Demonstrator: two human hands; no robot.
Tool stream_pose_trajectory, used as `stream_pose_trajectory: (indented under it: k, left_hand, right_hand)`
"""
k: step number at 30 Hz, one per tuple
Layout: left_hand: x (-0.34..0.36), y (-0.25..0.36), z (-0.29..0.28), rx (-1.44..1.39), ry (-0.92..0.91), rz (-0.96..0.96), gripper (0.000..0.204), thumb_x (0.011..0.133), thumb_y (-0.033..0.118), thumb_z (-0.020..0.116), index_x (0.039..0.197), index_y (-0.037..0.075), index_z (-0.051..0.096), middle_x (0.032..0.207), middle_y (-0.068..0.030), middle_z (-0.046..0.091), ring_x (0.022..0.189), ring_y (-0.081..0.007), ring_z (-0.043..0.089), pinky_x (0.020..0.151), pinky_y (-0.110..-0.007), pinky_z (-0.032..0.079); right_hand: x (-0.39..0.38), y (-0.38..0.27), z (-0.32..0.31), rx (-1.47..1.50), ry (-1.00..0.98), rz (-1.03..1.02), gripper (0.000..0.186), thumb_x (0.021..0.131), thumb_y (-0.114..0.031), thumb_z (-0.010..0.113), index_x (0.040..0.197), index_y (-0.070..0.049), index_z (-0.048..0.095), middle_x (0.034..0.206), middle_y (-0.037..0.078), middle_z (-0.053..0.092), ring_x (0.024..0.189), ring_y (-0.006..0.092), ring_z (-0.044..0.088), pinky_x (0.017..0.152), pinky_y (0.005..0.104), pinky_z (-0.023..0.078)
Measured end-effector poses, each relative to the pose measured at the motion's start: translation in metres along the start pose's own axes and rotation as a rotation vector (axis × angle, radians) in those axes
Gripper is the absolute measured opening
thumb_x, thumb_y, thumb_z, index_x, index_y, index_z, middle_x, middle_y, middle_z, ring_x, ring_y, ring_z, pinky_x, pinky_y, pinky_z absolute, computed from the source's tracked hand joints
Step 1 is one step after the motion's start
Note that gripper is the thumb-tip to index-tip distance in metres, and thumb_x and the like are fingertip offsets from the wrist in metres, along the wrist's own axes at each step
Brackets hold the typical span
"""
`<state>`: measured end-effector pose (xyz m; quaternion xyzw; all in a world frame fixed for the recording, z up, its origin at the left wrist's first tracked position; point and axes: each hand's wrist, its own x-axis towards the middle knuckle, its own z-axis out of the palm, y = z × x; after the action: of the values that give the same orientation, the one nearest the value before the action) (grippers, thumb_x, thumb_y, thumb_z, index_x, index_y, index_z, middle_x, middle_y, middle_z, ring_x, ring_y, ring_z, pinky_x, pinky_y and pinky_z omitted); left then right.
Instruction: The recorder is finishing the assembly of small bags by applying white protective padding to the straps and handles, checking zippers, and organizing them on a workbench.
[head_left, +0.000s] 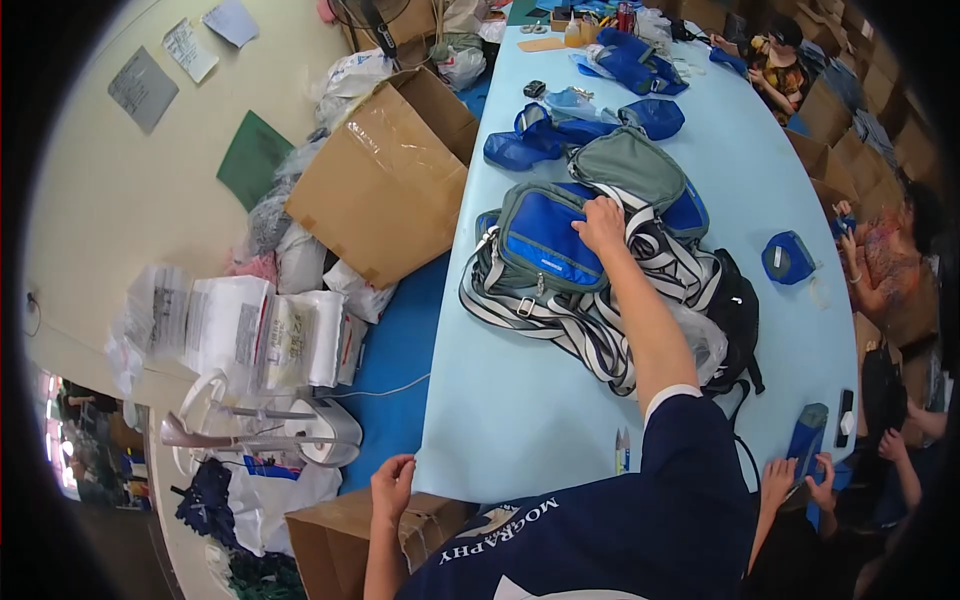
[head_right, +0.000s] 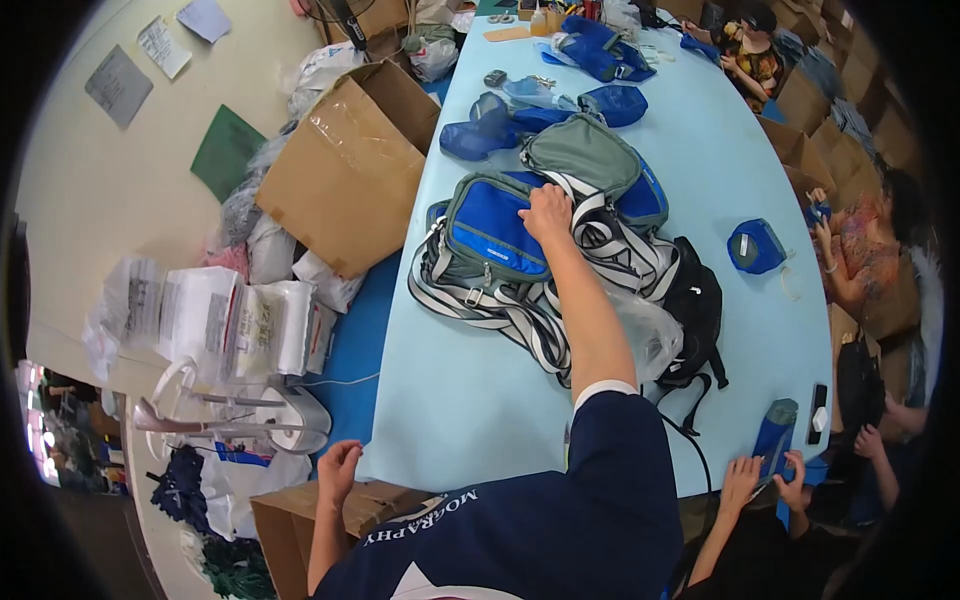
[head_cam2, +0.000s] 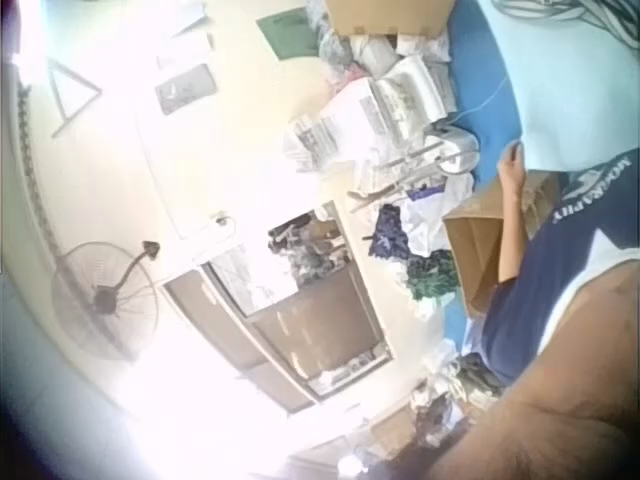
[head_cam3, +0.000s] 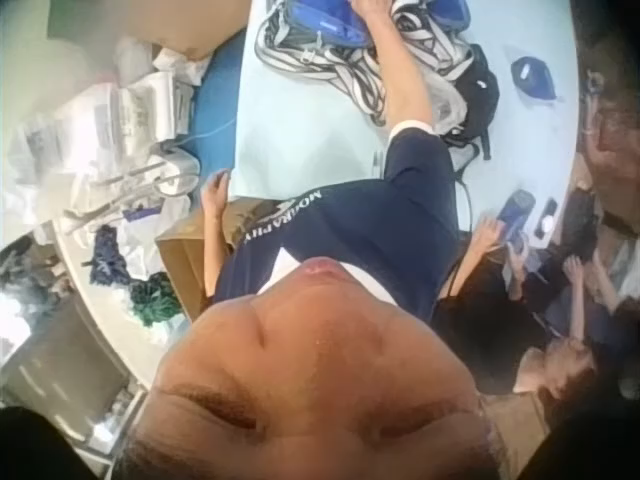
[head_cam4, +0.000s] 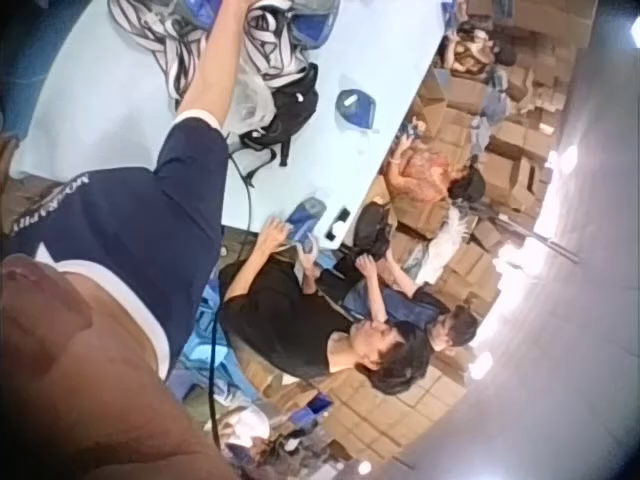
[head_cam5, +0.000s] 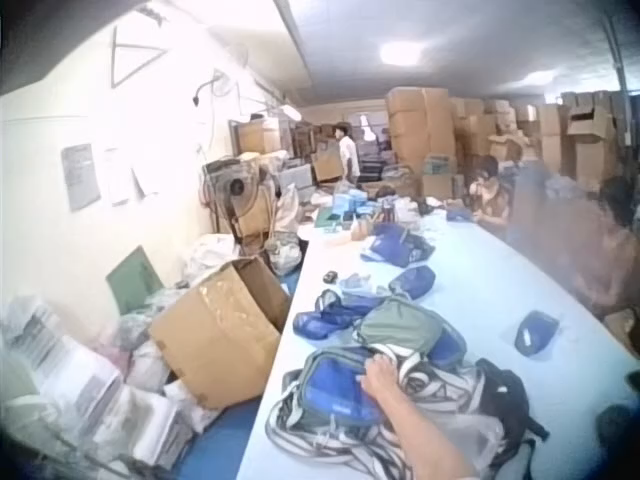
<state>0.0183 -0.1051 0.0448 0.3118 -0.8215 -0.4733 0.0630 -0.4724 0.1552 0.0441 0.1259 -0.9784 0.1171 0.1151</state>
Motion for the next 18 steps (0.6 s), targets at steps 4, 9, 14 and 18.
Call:
stream_pose_trajectory:
  k: [4, 9, 14, 18]
  left_hand:
    - [0.019, 0.029, 0.004, -0.002, 0.051, 0.184, 0.013, 0.082, 0.008, 0.060, 0.090, -0.001, 0.064, 0.078, -0.0086, 0.065, 0.072, -0.0133, 0.060, 0.067, -0.025, 0.047]
    - [0.044, 0.112, 0.009, -0.200, 0.278, 0.644, 0.024, 0.081, 0.003, 0.057, 0.105, 0.000, 0.057, 0.110, -0.0162, 0.057, 0.101, -0.0251, 0.055, 0.087, -0.031, 0.042]
    - [0.018, 0.199, -0.003, -0.278, 0.510, 1.026, 0.052, 0.079, 0.019, 0.063, 0.121, -0.002, 0.043, 0.133, -0.0243, 0.034, 0.124, -0.0360, 0.034, 0.102, -0.042, 0.026]
    - [0.000, 0.205, -0.031, -0.126, 0.623, 0.946, 0.042, 0.081, 0.019, 0.061, 0.117, 0.000, 0.049, 0.132, -0.0237, 0.035, 0.123, -0.0368, 0.035, 0.101, -0.042, 0.027]
  right_hand:
    - [-0.034, -0.022, -0.034, 0.322, 0.232, -0.218, 0.027, 0.065, -0.018, 0.072, 0.082, -0.005, 0.056, 0.102, 0.013, 0.054, 0.107, 0.0321, 0.046, 0.089, 0.0429, 0.035]
    - [-0.118, -0.094, -0.182, 0.367, 0.421, -0.661, 0.033, 0.059, -0.012, 0.073, 0.081, -0.005, 0.049, 0.122, 0.021, 0.048, 0.113, 0.0346, 0.046, 0.091, 0.0444, 0.034]
    - [-0.200, -0.144, -0.268, 0.400, 0.306, -0.876, 0.035, 0.058, -0.014, 0.073, 0.082, -0.006, 0.048, 0.122, 0.020, 0.049, 0.115, 0.0350, 0.046, 0.092, 0.0470, 0.034]
    - [-0.227, -0.157, -0.272, 0.337, 0.219, -1.053, 0.033, 0.059, -0.015, 0.072, 0.083, -0.005, 0.051, 0.120, 0.019, 0.050, 0.116, 0.0331, 0.047, 0.096, 0.0468, 0.033]
